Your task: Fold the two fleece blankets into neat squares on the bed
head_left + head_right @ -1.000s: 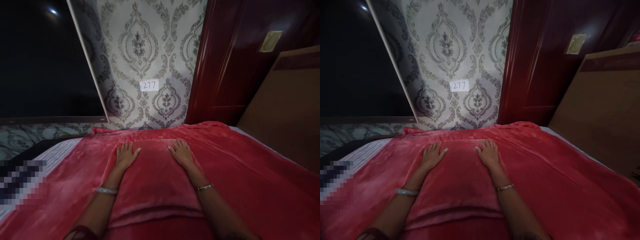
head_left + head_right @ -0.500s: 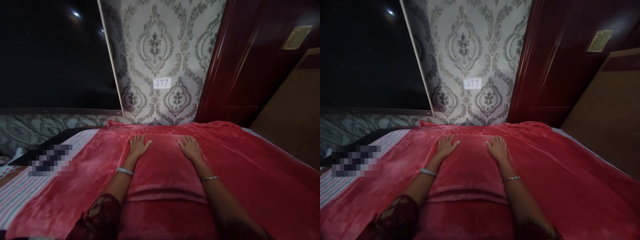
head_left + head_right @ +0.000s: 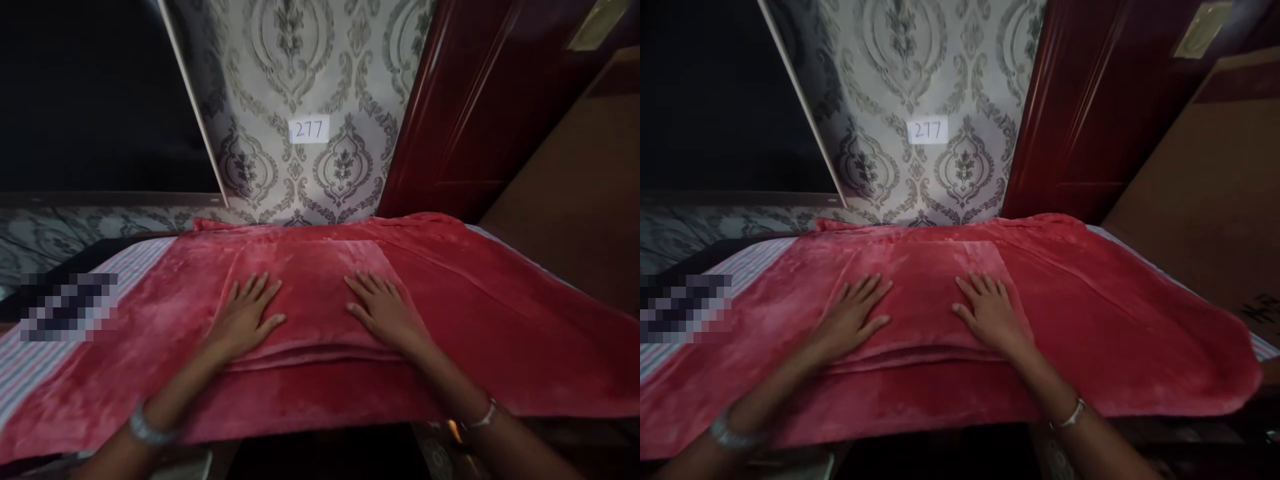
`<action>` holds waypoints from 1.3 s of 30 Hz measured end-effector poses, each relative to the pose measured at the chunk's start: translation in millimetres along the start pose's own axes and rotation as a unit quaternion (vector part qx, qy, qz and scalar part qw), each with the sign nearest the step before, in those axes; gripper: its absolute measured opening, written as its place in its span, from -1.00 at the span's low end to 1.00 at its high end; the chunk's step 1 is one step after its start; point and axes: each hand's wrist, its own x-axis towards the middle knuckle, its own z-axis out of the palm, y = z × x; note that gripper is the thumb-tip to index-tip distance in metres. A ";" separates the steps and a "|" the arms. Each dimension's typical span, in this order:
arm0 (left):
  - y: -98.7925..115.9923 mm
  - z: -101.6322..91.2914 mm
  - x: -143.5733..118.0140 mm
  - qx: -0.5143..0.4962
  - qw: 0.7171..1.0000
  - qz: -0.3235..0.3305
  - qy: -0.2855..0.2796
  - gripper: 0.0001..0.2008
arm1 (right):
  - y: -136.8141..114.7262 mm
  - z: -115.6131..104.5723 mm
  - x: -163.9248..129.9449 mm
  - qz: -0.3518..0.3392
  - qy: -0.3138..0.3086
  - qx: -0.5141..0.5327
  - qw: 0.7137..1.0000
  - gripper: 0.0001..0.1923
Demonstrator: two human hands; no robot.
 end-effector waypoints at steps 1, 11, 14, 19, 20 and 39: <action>1.1 5.1 -11.5 0.001 1.000 0.016 0.005 -0.35 | -1.2 4.0 -9.6 -0.012 0.007 0.002 1.000 -0.39; -3.1 16.6 -47.4 -0.003 0.998 0.038 0.040 -0.40 | 14.8 15.6 -51.4 -0.057 0.053 0.040 0.996 -0.40; -8.5 21.2 -81.0 -0.008 0.995 0.072 0.069 -0.32 | 25.6 19.6 -85.5 -0.070 0.061 0.023 0.995 -0.26; -20.7 27.3 -108.7 0.005 0.993 0.067 0.100 -0.35 | 37.5 26.3 -112.6 -0.053 0.099 0.037 0.993 -0.25; -21.9 27.3 -107.9 0.012 0.992 0.068 0.104 -0.38 | 37.0 27.1 -111.8 -0.051 0.108 0.040 0.992 -0.26; -18.2 -104.2 -63.5 -0.016 0.927 -0.017 0.375 -0.66 | 30.6 -95.4 -61.9 -0.084 0.338 0.025 0.937 -0.61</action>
